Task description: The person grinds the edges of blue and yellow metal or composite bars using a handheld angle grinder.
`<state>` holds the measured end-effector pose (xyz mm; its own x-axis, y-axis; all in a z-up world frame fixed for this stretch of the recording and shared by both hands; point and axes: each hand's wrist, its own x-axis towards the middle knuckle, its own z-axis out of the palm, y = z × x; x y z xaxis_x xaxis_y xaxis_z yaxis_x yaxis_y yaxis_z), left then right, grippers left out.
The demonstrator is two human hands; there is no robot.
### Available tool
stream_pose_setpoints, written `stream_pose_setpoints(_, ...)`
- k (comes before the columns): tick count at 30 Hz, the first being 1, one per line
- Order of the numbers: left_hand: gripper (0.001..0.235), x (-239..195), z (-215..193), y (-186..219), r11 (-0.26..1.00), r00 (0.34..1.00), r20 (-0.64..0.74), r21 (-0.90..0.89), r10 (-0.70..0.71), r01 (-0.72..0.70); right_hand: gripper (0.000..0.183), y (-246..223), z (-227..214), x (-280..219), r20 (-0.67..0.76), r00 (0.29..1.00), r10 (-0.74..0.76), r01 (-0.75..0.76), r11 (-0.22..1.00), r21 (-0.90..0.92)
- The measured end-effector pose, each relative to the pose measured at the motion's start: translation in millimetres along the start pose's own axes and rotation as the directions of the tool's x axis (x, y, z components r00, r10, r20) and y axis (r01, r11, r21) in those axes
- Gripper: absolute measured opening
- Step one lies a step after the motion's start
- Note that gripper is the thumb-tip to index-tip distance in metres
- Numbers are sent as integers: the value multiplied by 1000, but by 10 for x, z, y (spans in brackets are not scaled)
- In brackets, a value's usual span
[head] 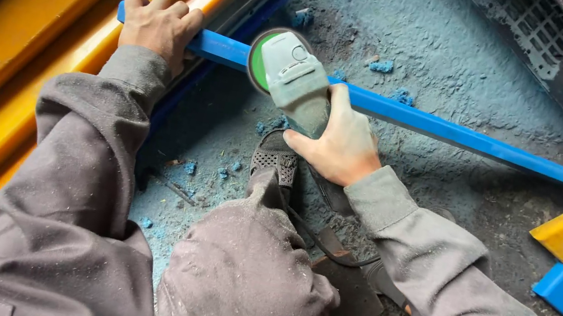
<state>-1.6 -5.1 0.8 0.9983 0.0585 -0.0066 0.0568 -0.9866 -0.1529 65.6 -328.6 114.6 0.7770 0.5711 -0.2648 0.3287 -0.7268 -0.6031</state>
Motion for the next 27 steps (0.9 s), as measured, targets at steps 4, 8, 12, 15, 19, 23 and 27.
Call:
stream_pose_setpoints(4, 47, 9, 15, -9, 1000, 1000, -12, -7, -2, 2, 81, 219, -146, -94, 36, 999, 33, -32, 999, -15)
stream_pose_setpoints(8, 36, -41, 19, -62, 989, 998, -54, -139, 42, -49, 81, 757, -441, -392, -37, 993, 113, -115, 992, -51)
stream_pose_setpoints(12, 31, -103, 216, -147, 988, 988, -127, -120, 84, -100, 83, 1349, -806, -779, -109, 949, 297, -308, 947, -94)
stream_pose_setpoints(15, 33, -119, 308, -195, 987, 987, -135, -120, 89, -106, 85, 1857, -1060, -1037, -195, 915, 353, -378, 920, -106)
stream_pose_setpoints(19, 40, -144, 267, -204, 991, 989, -116, -90, 92, -102, 78, 2625, -1341, -1358, -294, 842, 452, -491, 868, -71)
stream_pose_setpoints(23, 38, -159, 753, -355, 982, 996, -67, -172, 67, -78, 75, 3325, -1554, -1604, -423, 740, 523, -613, 783, -106)
stream_pose_setpoints(27, 40, -177, 834, -347, 968, 999, -44, -248, 22, -32, 75, 3522, -1567, -1707, -488, 674, 555, -654, 755, -44)
